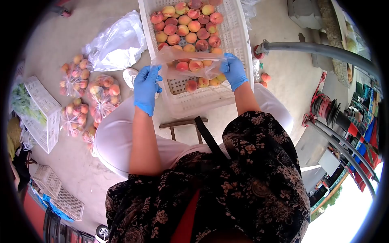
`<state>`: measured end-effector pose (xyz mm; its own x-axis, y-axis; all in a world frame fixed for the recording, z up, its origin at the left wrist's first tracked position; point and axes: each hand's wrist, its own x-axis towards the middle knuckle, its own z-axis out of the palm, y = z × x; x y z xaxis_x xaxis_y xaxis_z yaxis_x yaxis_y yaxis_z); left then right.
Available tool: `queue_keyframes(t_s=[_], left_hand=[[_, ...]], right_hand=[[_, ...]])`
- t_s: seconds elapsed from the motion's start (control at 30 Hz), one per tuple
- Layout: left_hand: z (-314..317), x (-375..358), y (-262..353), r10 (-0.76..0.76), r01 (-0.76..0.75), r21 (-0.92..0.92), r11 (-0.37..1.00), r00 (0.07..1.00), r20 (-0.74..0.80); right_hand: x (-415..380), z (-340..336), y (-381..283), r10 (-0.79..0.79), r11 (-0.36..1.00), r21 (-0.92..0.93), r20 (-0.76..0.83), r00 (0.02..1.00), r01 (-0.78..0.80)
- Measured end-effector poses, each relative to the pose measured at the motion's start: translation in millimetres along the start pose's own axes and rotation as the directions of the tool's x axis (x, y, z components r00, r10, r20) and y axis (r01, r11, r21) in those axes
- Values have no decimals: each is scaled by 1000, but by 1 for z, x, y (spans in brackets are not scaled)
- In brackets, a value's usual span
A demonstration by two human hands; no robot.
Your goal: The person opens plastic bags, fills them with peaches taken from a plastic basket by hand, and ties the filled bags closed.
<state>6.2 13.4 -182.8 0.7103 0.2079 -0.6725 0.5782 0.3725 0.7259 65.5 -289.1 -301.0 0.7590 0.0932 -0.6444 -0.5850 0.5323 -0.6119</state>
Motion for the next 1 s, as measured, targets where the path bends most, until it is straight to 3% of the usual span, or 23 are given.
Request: queue_keyframes(t_s=[0.07, 0.1, 0.13, 0.2, 0.27, 0.33, 0.37, 0.4, 0.47, 0.5, 0.6, 0.63, 0.7, 0.8, 0.83, 0.9, 0.97, 1.0], left_hand=[[-7, -6, 2, -48, 37, 200, 979, 998, 50], [-10, -9, 1, -77, 54, 296, 954, 995, 65], [-13, -13, -4, 124, -167, 333, 928, 981, 147], [-12, -14, -17, 489, -588, 348, 730, 805, 335], [-4, -15, -30, 382, -396, 13, 918, 893, 239], [5, -16, -32, 156, -54, -368, 928, 955, 254], [14, -20, -27, 8, 68, -409, 910, 983, 181], [12, -17, -28, -9, 106, -454, 885, 977, 211], [5, -8, -32, -50, 195, -528, 827, 960, 277], [5, -7, -30, -41, 181, -517, 837, 962, 271], [7, -4, -24, -33, 142, -456, 879, 970, 240], [9, -4, -25, -45, 138, -410, 901, 972, 230], [11, 0, -28, -48, 127, -367, 921, 975, 216], [11, 9, -30, -57, 138, -402, 905, 977, 207], [11, 10, -30, -64, 144, -403, 904, 977, 205], [10, 12, -28, -69, 145, -405, 903, 978, 199], [13, 13, -24, -94, 155, -388, 908, 981, 170], [13, 12, -23, -109, 162, -382, 910, 981, 158]], right_hand=[[-22, 17, -27, 48, 994, -106, 179, 983, -30], [-37, 33, -40, 52, 967, -254, 180, 982, -5], [-55, 54, -56, 52, 918, -395, 182, 982, 24], [-57, 71, -73, 56, 786, -614, 178, 982, 67], [-52, 73, -83, 87, 629, -775, 142, 986, 56], [-39, 73, -91, 134, 571, -821, 91, 987, -1], [-31, 76, -94, 164, 552, -832, 43, 985, -56], [-23, 76, -97, 193, 532, -839, -12, 981, -115], [16, 53, -93, 311, 516, -852, 90, 946, -88], [35, 47, -94, 368, 508, -858, 139, 920, -74], [72, 77, -106, 253, 417, -908, 73, 965, -41], [94, 80, -102, 110, 437, -897, -23, 994, -69], [150, 79, -89, -173, 488, -865, -224, 959, -114], [225, 83, -61, -337, 244, -937, -323, 884, -249], [225, 106, -55, -364, 261, -888, -453, 813, -378], [238, 116, -57, -343, 275, -837, -545, 765, -473], [247, 115, -60, -284, 279, -797, -602, 747, -536], [247, 114, -59, -283, 278, -825, -560, 778, -493]])
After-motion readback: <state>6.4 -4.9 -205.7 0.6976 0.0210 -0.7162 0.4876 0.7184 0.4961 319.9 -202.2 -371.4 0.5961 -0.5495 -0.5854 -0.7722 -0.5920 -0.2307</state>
